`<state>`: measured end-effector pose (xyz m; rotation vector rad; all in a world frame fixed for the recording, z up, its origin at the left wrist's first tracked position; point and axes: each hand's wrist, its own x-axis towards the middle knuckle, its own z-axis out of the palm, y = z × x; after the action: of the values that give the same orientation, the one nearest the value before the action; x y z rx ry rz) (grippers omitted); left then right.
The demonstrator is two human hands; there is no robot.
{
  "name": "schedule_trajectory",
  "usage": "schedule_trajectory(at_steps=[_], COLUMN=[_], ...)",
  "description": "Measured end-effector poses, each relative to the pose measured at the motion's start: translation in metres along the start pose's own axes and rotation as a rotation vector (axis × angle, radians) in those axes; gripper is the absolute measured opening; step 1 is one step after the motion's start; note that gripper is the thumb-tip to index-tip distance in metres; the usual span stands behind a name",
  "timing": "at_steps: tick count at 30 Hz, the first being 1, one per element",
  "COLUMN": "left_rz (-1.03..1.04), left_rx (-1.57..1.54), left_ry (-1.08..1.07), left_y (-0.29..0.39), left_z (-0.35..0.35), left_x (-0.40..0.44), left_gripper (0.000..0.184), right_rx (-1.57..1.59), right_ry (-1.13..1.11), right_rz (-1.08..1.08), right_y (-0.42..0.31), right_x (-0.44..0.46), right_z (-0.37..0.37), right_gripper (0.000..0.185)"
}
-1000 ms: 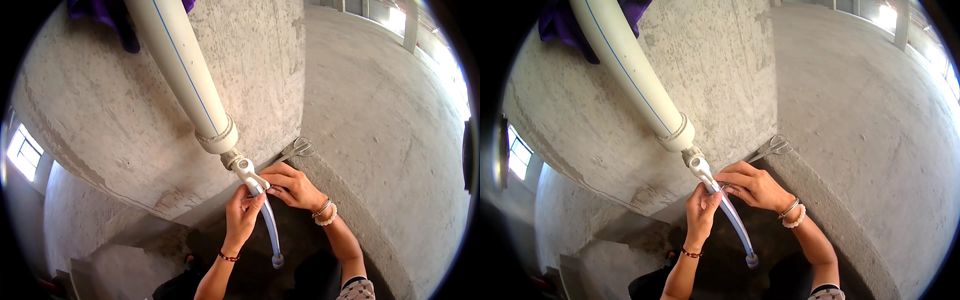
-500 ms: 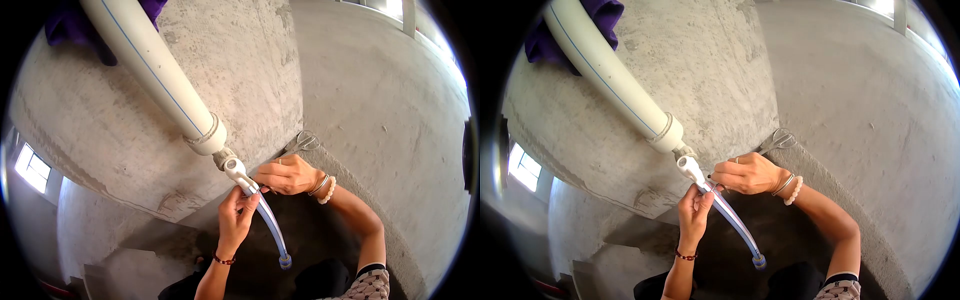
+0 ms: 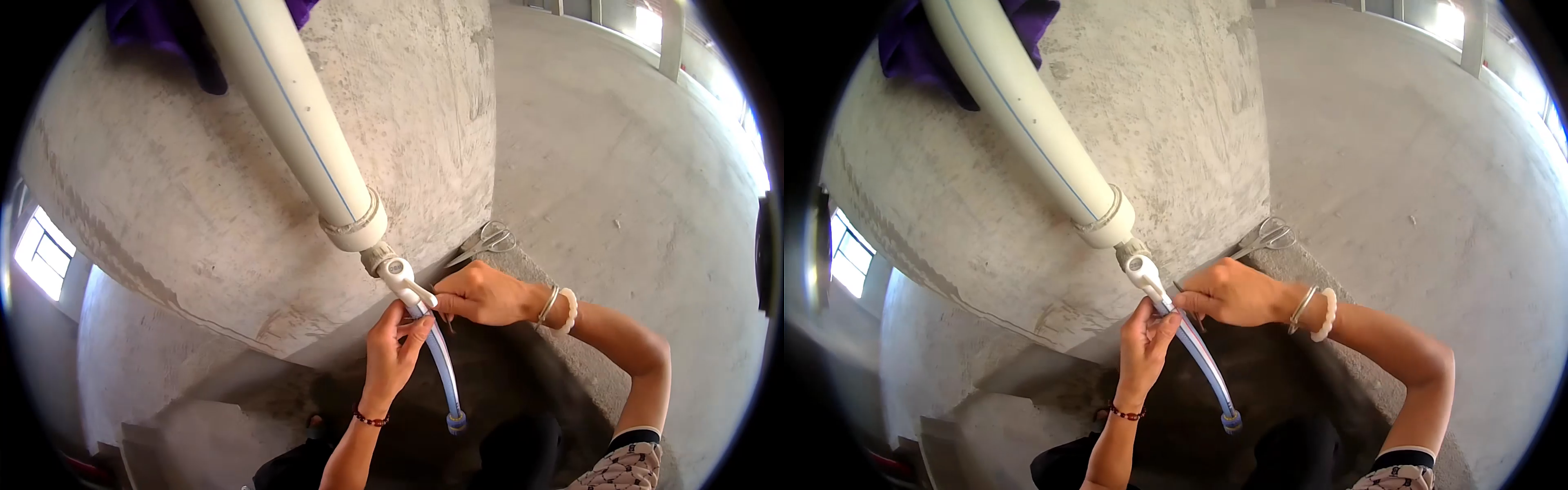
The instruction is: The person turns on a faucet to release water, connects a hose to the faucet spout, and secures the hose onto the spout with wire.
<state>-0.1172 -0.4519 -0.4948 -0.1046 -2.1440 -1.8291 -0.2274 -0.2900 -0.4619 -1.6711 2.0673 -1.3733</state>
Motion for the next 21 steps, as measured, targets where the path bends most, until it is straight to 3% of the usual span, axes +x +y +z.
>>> schedule_trajectory(at_steps=[1,3,4,6,7,14,16,20,21], left_rz=[0.006,0.023,0.028,0.076,0.091,0.127,0.122,0.097,0.092], left_rx=[0.015,0.074,0.145,0.167,0.186,0.162,0.177,0.196,0.178], left_ry=[0.001,-0.017,-0.034,-0.023,-0.017,0.006,0.002,0.002,-0.006], left_y=[0.000,0.005,0.007,0.004,0.004,0.003,0.003,0.003,0.002], left_z=[-0.001,-0.003,-0.004,-0.005,-0.006,-0.005,-0.005,-0.005,-0.005], left_x=[-0.001,0.000,-0.001,-0.001,-0.001,0.001,0.002,0.002,0.002], left_gripper=[0.024,0.024,0.024,0.023,0.023,0.023,0.022,0.021,0.020], right_rx=[-0.007,0.143,0.134,0.683,0.811,0.870,0.644,0.784,0.638], right_ry=[-0.005,-0.121,-0.126,-0.198,-0.100,-0.255,-0.170,-0.092,-0.075], right_rz=[0.005,0.420,0.428,1.053,1.127,1.132,0.989,0.903,0.779], right_y=[-0.005,-0.019,-0.023,-0.027,-0.035,-0.048,-0.056,-0.061,-0.058], right_x=[0.002,0.008,0.011,0.017,0.017,0.020,0.013,-0.007,-0.013], right_z=[0.000,-0.005,-0.006,-0.007,-0.003,-0.015,-0.013,-0.006,0.000], right_gripper=[0.029,0.036,0.036,0.037,0.034,0.038,0.040,0.036,0.033])
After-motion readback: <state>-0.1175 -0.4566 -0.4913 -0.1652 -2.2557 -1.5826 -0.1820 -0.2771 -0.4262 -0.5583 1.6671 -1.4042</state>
